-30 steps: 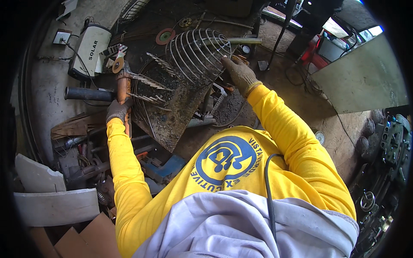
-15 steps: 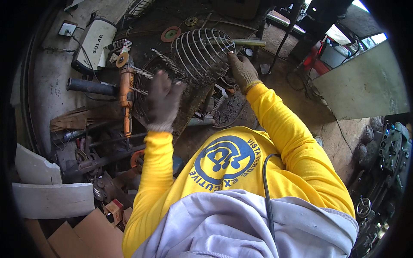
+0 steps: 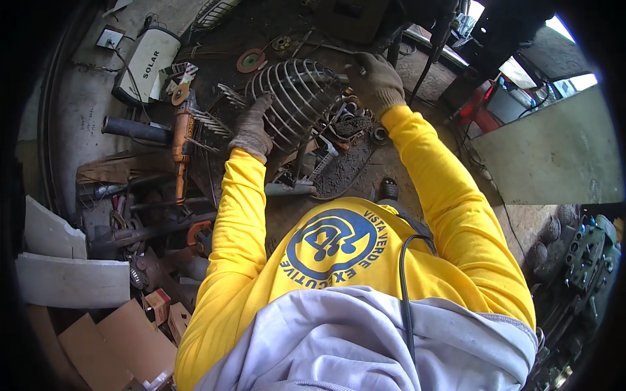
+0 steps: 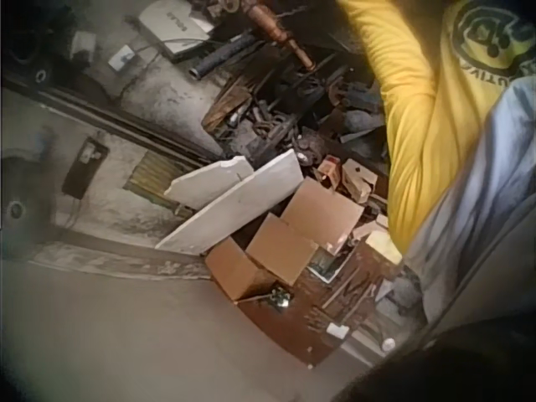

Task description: The person hammers a metal grill structure with a hammer and then uses an angle grinder on the metal while holding the grill with a gloved hand.

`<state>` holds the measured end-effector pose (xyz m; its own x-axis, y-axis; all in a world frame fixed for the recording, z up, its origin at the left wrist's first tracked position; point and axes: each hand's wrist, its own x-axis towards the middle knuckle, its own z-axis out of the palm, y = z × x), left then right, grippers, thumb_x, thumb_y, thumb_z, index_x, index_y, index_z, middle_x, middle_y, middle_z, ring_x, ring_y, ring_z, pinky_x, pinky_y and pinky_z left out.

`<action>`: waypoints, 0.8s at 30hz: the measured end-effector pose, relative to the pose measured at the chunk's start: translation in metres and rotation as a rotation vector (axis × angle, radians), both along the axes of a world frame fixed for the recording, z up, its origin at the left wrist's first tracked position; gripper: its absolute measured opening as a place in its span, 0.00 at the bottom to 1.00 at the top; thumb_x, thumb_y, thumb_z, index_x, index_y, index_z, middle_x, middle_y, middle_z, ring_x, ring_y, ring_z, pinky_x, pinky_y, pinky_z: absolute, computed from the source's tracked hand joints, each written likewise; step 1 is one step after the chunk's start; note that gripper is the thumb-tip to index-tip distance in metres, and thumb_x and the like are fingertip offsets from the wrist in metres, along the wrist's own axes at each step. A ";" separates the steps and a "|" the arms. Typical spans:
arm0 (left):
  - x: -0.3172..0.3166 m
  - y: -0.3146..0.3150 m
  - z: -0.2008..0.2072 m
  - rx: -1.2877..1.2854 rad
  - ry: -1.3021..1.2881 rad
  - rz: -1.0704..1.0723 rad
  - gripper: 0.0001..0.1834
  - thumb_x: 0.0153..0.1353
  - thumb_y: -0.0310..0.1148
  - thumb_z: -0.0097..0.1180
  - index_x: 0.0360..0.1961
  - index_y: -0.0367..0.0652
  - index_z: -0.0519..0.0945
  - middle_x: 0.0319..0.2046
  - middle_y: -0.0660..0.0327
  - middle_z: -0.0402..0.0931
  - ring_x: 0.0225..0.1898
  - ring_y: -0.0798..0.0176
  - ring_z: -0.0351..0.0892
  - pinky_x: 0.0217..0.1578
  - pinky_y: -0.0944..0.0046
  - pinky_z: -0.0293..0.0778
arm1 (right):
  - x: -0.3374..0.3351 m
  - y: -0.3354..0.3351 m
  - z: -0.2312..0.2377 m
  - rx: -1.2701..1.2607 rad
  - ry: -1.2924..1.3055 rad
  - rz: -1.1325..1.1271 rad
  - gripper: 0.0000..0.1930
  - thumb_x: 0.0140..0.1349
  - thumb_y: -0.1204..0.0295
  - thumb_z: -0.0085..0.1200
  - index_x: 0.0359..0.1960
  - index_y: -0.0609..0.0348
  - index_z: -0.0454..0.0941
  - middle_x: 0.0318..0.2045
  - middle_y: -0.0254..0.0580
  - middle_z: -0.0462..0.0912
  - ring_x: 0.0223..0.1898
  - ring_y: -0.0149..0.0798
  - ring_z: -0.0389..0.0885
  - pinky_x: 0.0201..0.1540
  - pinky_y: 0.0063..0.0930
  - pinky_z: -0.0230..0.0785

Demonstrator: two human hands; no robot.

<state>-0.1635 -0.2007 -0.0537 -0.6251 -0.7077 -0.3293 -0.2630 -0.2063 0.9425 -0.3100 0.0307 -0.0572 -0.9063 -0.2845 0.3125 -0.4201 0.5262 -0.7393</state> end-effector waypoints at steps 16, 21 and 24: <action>0.108 0.061 0.072 0.738 1.046 0.084 0.29 0.68 0.52 0.51 0.64 0.47 0.72 0.63 0.51 0.72 0.60 0.41 0.74 0.58 0.32 0.72 | -0.043 -0.041 0.007 0.648 0.044 0.653 0.23 0.63 0.51 0.53 0.49 0.55 0.82 0.45 0.52 0.85 0.50 0.53 0.83 0.53 0.46 0.74; 0.119 0.104 0.071 0.687 1.131 0.191 0.28 0.68 0.50 0.53 0.64 0.47 0.73 0.63 0.53 0.73 0.60 0.45 0.76 0.53 0.34 0.78 | -0.051 -0.059 -0.012 0.677 0.074 0.652 0.20 0.61 0.56 0.56 0.46 0.58 0.81 0.42 0.55 0.85 0.47 0.56 0.84 0.48 0.47 0.75; 0.123 0.124 0.074 0.640 1.132 0.315 0.28 0.67 0.50 0.54 0.63 0.47 0.73 0.62 0.53 0.73 0.60 0.45 0.75 0.52 0.35 0.79 | -0.049 -0.055 -0.005 0.674 -0.004 0.699 0.20 0.63 0.57 0.54 0.46 0.61 0.81 0.41 0.57 0.85 0.47 0.56 0.84 0.49 0.47 0.75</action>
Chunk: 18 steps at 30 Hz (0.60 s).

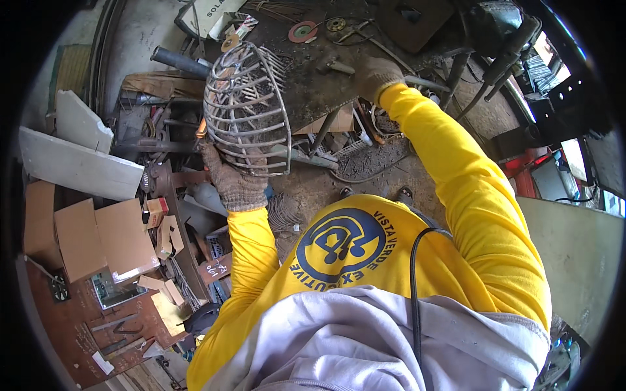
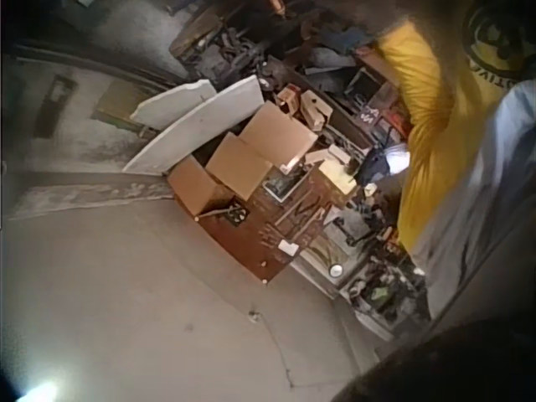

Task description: The person hammers a metal grill structure with a hammer and then uses an angle grinder on the metal while holding the grill with a gloved hand.

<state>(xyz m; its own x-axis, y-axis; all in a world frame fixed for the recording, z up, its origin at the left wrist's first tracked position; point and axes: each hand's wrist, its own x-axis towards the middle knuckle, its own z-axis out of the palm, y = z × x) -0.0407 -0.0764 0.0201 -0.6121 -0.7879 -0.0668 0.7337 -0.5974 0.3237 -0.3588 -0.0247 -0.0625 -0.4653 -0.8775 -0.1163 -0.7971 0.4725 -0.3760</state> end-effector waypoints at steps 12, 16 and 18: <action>-0.013 0.007 -0.013 0.080 -0.011 -0.144 0.27 0.68 0.57 0.50 0.56 0.49 0.79 0.48 0.56 0.83 0.39 0.54 0.87 0.41 0.44 0.86 | 0.124 0.106 0.078 -0.766 -1.414 -0.321 0.22 0.69 0.65 0.57 0.57 0.68 0.71 0.40 0.41 0.81 0.40 0.31 0.82 0.47 0.27 0.77; -0.027 0.018 -0.013 -0.033 -0.014 -0.306 0.32 0.69 0.60 0.46 0.64 0.48 0.73 0.61 0.50 0.74 0.56 0.44 0.78 0.58 0.39 0.75 | 0.159 0.112 0.101 -0.809 -1.247 -0.404 0.19 0.69 0.64 0.57 0.55 0.63 0.74 0.41 0.39 0.81 0.42 0.28 0.80 0.46 0.26 0.75; -0.032 0.009 -0.031 0.068 0.113 -0.427 0.38 0.64 0.62 0.52 0.67 0.49 0.68 0.63 0.49 0.70 0.59 0.41 0.73 0.59 0.36 0.71 | 0.174 0.111 0.102 -0.852 -1.215 -0.553 0.19 0.69 0.62 0.58 0.54 0.62 0.74 0.38 0.36 0.80 0.39 0.26 0.77 0.43 0.24 0.72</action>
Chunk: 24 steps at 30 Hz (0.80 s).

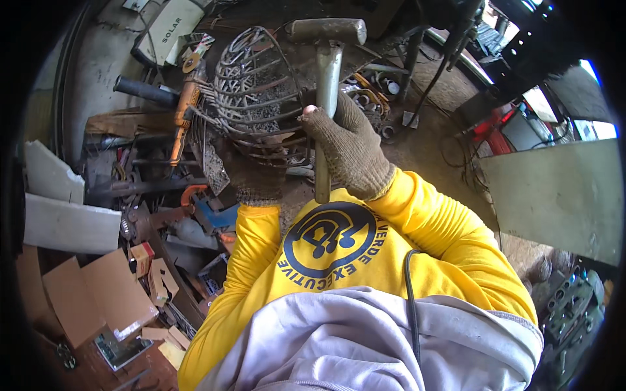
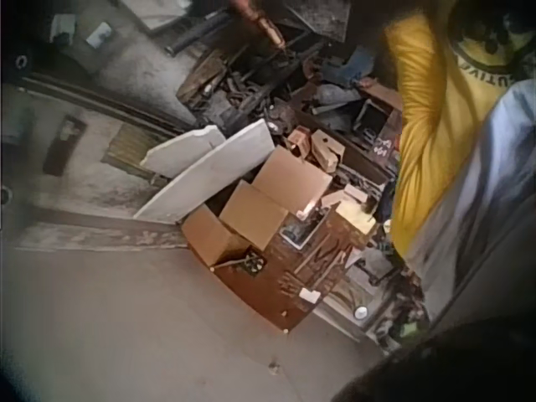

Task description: The person hammers a metal grill structure with a hammer and then uses an angle grinder on the metal while holding the grill with a gloved hand.

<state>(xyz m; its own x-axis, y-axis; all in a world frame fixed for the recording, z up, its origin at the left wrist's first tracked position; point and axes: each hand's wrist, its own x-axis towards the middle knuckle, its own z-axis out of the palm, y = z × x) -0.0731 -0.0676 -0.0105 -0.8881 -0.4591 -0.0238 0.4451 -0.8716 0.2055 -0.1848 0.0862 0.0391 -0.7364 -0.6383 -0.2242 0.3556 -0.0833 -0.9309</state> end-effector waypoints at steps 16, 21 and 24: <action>0.035 -0.004 -0.031 -1.756 -0.417 0.052 0.22 0.66 0.37 0.61 0.56 0.37 0.72 0.46 0.53 0.78 0.45 0.60 0.81 0.47 0.59 0.79 | -0.025 0.083 0.030 0.115 0.604 -0.151 0.16 0.63 0.75 0.62 0.51 0.63 0.74 0.36 0.36 0.82 0.34 0.27 0.82 0.38 0.23 0.76; -0.013 0.003 0.072 -2.285 -0.077 0.733 0.28 0.56 0.46 0.70 0.52 0.39 0.77 0.46 0.49 0.80 0.43 0.53 0.83 0.45 0.56 0.79 | -0.016 0.074 0.037 0.440 0.673 0.234 0.20 0.59 0.68 0.64 0.52 0.60 0.76 0.35 0.44 0.83 0.36 0.36 0.83 0.40 0.33 0.76; -0.014 0.009 0.075 -2.376 -0.081 0.038 0.25 0.52 0.45 0.72 0.46 0.42 0.82 0.39 0.52 0.84 0.39 0.54 0.85 0.41 0.56 0.80 | 0.001 0.068 0.034 0.535 0.818 0.323 0.20 0.58 0.64 0.63 0.50 0.60 0.76 0.35 0.50 0.83 0.36 0.47 0.84 0.41 0.40 0.75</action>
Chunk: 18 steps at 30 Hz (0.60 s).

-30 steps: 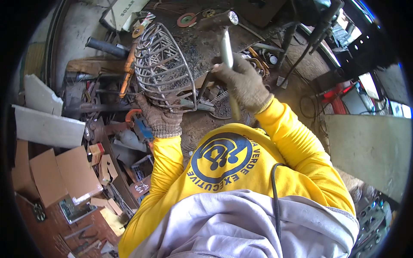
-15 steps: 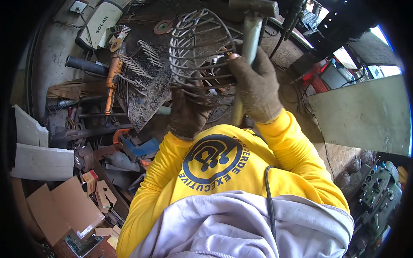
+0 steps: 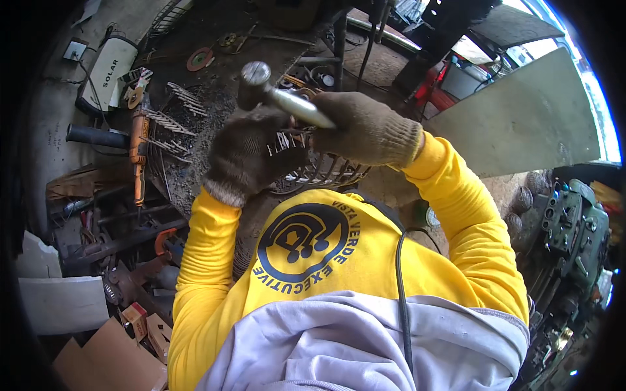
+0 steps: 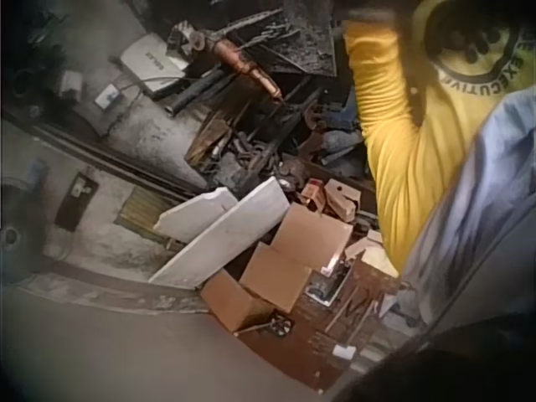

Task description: The person hammers a metal grill structure with a hammer and then uses an angle grinder on the metal while holding the grill with a gloved hand.

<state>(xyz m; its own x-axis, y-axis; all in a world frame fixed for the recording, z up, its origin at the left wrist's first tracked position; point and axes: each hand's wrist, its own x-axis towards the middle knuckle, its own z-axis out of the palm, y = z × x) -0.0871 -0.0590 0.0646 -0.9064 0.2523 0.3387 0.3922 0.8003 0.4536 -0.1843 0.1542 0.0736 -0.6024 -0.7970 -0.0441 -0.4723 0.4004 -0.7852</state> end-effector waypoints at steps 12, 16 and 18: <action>0.038 0.019 -0.099 0.385 -0.121 0.388 0.21 0.60 0.51 0.66 0.34 0.40 0.85 0.23 0.55 0.81 0.24 0.58 0.80 0.28 0.59 0.73 | 0.034 0.053 -0.037 -0.518 0.114 -0.387 0.15 0.64 0.69 0.60 0.50 0.62 0.75 0.33 0.39 0.81 0.31 0.32 0.79 0.36 0.29 0.74; 0.034 0.039 -0.090 0.473 -0.182 0.531 0.23 0.62 0.52 0.63 0.33 0.39 0.85 0.23 0.53 0.81 0.24 0.55 0.81 0.28 0.58 0.74 | 0.065 0.079 -0.064 -0.800 -0.334 -0.485 0.12 0.68 0.71 0.54 0.51 0.61 0.76 0.33 0.35 0.81 0.32 0.28 0.79 0.36 0.25 0.73; 0.030 0.050 -0.088 0.433 -0.163 0.593 0.23 0.62 0.52 0.63 0.33 0.39 0.85 0.22 0.53 0.81 0.23 0.56 0.80 0.28 0.59 0.73 | 0.061 0.092 -0.091 -0.695 -0.222 -0.316 0.14 0.67 0.69 0.56 0.50 0.61 0.76 0.32 0.40 0.82 0.32 0.34 0.81 0.38 0.28 0.73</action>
